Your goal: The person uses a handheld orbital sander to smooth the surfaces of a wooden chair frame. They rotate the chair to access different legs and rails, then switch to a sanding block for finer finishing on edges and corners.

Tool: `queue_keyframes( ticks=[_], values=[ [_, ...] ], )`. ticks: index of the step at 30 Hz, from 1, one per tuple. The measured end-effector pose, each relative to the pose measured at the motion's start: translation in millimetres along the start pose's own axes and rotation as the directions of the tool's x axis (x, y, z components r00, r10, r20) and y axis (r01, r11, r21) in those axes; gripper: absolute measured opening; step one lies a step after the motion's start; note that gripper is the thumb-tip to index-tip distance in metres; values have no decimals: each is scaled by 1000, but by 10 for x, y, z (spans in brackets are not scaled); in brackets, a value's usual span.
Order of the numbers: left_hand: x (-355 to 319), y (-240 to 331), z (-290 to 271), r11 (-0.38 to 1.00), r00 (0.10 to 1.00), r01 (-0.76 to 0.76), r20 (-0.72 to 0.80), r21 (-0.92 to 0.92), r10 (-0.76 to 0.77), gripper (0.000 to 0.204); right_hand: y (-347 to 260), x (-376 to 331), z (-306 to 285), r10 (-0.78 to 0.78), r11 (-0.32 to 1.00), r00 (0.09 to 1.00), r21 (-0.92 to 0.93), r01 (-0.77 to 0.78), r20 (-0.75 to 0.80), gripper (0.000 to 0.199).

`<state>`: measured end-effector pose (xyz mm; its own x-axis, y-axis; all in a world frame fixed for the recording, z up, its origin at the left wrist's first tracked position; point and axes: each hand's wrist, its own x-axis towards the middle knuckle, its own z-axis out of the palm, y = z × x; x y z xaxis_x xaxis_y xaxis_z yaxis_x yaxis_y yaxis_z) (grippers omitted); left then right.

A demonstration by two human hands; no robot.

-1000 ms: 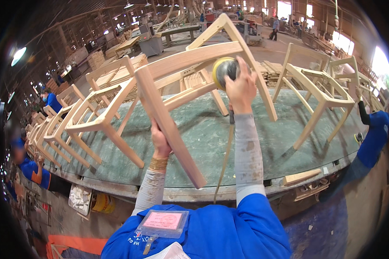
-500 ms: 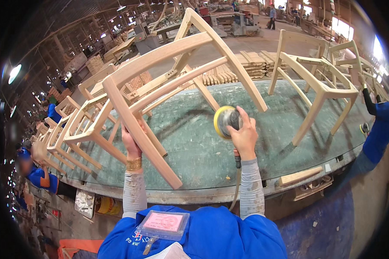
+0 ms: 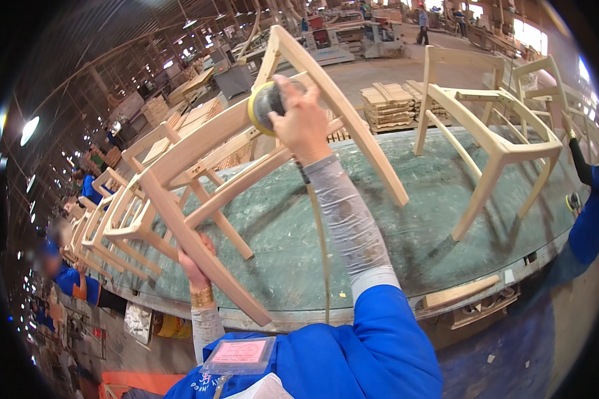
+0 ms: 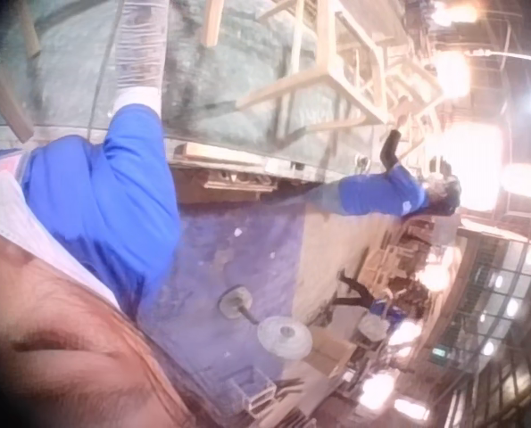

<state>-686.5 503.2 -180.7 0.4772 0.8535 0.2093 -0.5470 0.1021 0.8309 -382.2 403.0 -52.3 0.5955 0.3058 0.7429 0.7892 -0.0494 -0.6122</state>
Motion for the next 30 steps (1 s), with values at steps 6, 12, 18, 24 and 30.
queue_keyframes(
  ticks=[6, 12, 18, 24, 30],
  values=[
    [88, 21, -90, 994, 996, -84, -28, 66, 86, 44, 128, -365, -209, -35, 999, 991, 39, 30, 126, 64],
    [303, 100, -169, 994, 995, -82, 68, 70, 77, 42, 558, -1256, -743, 173, 976, 948, 84, -202, 267, 70],
    [656, 206, -230, 996, 995, -71, 74, 45, 68, 40, 1380, -2397, -669, 485, 874, 737, -295, -386, 471, 80],
    [891, 286, -238, 999, 996, -34, 86, -12, 35, 50, 1864, -3209, -517, 633, 766, 609, -502, -403, 478, 83],
    [992, 339, -429, 999, 999, 42, 32, -6, -42, 63, 1998, -3545, -323, 677, 708, 596, -602, -369, 432, 81]
  ],
)
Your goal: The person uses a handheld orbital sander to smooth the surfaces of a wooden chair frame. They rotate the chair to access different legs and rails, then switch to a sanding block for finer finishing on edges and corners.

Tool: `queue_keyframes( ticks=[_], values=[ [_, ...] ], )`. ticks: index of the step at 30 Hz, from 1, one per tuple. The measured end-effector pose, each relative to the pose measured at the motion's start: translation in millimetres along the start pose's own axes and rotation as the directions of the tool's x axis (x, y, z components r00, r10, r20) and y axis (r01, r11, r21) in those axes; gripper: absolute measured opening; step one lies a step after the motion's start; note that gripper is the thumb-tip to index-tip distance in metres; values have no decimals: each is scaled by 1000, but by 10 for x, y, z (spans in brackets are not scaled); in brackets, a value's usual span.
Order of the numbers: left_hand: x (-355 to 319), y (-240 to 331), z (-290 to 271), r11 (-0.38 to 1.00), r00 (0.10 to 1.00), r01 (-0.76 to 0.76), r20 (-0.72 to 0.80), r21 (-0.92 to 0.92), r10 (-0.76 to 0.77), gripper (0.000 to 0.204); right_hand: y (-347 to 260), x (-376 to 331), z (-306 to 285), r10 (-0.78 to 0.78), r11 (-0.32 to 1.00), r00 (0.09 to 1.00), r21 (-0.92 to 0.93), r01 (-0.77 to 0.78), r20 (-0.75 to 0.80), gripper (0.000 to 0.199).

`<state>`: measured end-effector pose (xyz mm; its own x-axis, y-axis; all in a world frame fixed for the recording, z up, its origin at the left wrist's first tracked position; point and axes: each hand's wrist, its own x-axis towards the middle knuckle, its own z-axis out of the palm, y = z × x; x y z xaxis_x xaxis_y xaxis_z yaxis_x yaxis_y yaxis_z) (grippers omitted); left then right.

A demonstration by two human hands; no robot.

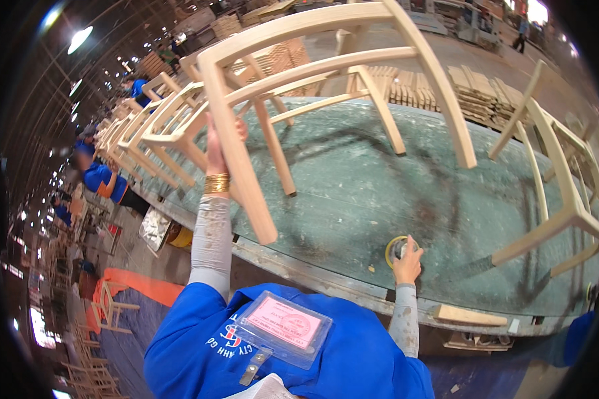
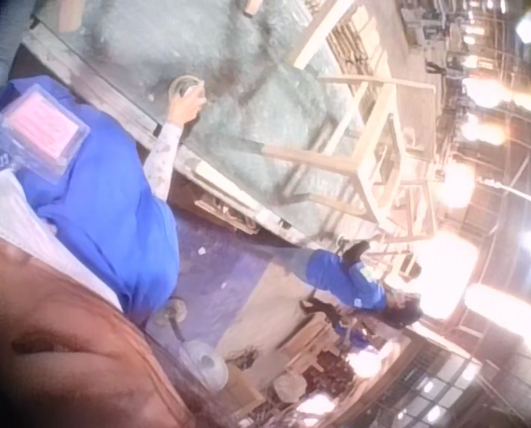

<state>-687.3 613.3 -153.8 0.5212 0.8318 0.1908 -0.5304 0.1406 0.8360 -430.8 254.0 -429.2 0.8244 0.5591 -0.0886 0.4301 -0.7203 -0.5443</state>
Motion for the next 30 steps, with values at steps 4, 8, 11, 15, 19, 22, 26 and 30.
queue_keyframes(
  ticks=[4, 8, 11, 15, 19, 22, 26, 30],
  values=[
    [-35, -59, 60, 992, 991, 29, 135, -119, -13, 61, -482, 32, -94, -177, 944, 957, -314, 99, -229, 62],
    [-114, -96, 82, 994, 975, -3, 221, -106, 26, 60, -1584, 57, -353, -432, 761, 877, 436, 480, -212, 49],
    [-175, -76, 72, 987, 967, 63, 255, -149, -24, 57, -2576, -618, -558, -519, 581, 851, 698, 419, -79, 55],
    [-88, -147, -21, 974, 958, 94, 286, -205, -33, 57, -3196, -1263, -346, -557, 588, 771, 508, 630, -311, 58],
    [-77, -159, -52, 990, 970, 42, 244, -133, -8, 58, -2932, -984, -262, -433, 471, 886, 796, 379, -166, 56],
    [21, -87, -39, 999, 971, -30, 238, -21, 34, 60, -2156, -439, -174, -403, 823, 809, 219, 525, -428, 47],
    [94, -8, 135, 993, 975, -59, 218, 104, 35, 63, -871, -184, 303, 245, 822, 871, -385, -420, -427, 85],
    [139, 19, 9, 991, 977, -67, 207, 115, 42, 65, -618, -123, 407, 297, 927, 914, -147, -346, -277, 84]
  ],
)
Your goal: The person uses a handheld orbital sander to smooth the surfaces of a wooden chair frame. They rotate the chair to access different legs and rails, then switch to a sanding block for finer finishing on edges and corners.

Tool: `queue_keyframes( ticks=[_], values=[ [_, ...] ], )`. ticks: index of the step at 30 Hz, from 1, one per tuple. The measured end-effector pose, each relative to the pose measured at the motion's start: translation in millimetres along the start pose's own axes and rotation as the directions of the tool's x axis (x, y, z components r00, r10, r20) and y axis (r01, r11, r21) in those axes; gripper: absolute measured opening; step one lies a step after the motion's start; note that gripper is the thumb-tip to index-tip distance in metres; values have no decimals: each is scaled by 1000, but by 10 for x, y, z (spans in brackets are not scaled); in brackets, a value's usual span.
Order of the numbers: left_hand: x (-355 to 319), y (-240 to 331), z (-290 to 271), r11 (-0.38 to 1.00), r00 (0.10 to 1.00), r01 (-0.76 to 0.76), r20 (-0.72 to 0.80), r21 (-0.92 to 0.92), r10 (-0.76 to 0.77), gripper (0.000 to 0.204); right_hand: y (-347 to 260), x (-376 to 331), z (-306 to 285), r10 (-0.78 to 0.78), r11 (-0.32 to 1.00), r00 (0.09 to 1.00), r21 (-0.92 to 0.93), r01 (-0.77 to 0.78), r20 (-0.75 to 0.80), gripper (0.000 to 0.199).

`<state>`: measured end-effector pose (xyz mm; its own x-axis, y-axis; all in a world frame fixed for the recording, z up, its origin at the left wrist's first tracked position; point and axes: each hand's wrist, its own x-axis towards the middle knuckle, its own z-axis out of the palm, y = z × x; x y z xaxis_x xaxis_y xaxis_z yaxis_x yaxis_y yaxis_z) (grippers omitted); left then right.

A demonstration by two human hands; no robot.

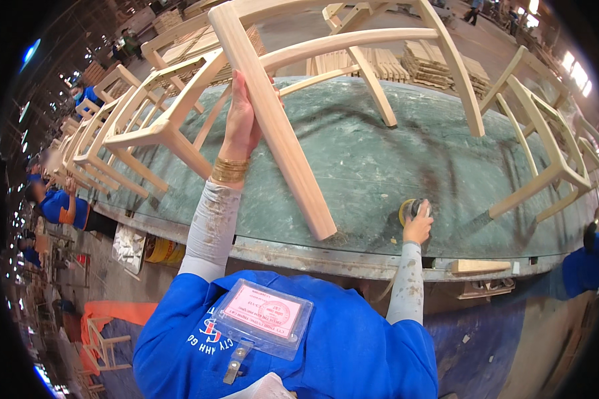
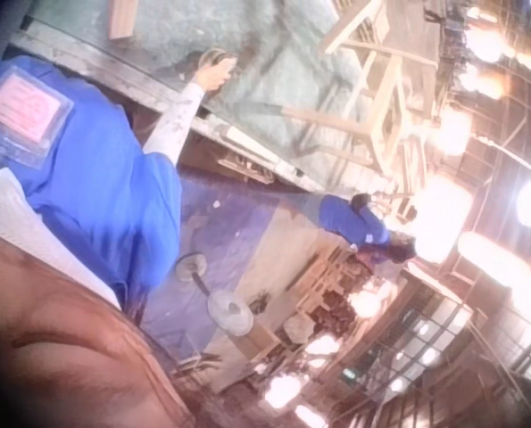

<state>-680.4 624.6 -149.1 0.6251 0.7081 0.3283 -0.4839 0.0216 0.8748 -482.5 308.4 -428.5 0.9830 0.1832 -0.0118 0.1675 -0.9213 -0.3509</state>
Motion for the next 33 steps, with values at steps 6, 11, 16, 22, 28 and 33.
queue_keyframes(
  ticks=[6, 11, 16, 22, 28, 33],
  values=[
    [-21, 2, 57, 998, 999, 40, 28, -51, -39, 66, 97, 197, -159, -50, 998, 998, 43, 48, 33, 75],
    [-54, 17, 0, 999, 998, -15, 58, -50, 18, 64, -385, -362, -1151, -344, 746, 929, 562, 359, -136, 65],
    [10, -65, -57, 994, 997, 0, 72, -105, 8, 61, -1082, -1325, -2331, -538, 412, 742, 644, 645, -399, 65],
    [10, -51, -42, 984, 986, 34, 167, -175, -4, 57, -1605, -1664, -2289, -660, 430, 630, 481, 764, -410, 67],
    [-66, 18, -52, 984, 992, 45, 125, -172, -23, 59, -1747, -1741, -2258, -659, 468, 626, 425, 775, -417, 65],
    [-174, 10, 8, 992, 985, 34, 170, -122, -13, 62, -1896, -1807, -2355, -681, 492, 635, 413, 766, -366, 65]
  ],
)
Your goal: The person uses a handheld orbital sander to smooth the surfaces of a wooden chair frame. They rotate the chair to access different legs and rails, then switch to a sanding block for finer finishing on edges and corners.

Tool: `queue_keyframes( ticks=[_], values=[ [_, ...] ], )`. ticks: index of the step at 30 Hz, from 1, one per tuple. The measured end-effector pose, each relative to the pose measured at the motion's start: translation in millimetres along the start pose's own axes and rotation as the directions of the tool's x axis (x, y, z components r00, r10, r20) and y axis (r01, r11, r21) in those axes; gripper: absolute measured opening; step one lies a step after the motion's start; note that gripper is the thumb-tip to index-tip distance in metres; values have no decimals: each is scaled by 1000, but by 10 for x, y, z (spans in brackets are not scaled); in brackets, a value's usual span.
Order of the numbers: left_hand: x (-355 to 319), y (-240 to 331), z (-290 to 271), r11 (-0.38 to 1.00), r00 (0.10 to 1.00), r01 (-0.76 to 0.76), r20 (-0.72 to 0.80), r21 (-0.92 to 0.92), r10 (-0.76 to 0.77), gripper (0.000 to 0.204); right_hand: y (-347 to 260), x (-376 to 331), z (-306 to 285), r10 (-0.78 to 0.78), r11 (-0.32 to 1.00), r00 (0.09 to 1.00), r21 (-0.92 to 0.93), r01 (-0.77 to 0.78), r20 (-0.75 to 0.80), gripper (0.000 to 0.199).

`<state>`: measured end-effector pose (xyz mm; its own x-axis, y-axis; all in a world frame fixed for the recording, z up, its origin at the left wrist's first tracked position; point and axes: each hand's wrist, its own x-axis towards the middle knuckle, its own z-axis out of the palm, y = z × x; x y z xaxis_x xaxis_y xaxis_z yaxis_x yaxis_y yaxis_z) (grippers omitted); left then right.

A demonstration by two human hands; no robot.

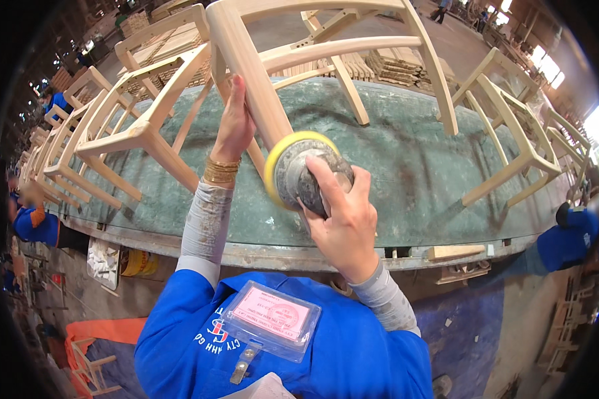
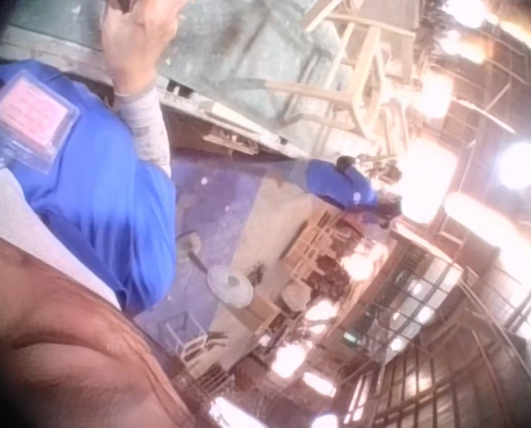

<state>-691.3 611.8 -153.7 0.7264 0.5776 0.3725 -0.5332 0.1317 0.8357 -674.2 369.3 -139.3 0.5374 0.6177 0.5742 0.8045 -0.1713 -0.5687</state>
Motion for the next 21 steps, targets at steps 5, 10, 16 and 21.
queue_keyframes(
  ticks=[5, 10, 16, 21],
  values=[
    [-17, -4, -49, 997, 999, 10, 40, 79, -14, 64, 47, -166, -47, -10, 1000, 999, -8, 10, -47, 65],
    [-13, 12, 28, 1000, 1000, -13, 5, 26, 13, 64, 44, -99, -80, -16, 999, 1000, -35, 16, -13, 64],
    [10, 24, -27, 1000, 1000, 0, 31, 16, -1, 62, 32, -30, -64, -13, 999, 1000, -36, 13, 3, 64],
    [28, 20, 1, 999, 999, 1, -32, -40, -2, 52, 95, -111, -94, -15, 999, 1000, -28, 15, -17, 65]
  ],
)
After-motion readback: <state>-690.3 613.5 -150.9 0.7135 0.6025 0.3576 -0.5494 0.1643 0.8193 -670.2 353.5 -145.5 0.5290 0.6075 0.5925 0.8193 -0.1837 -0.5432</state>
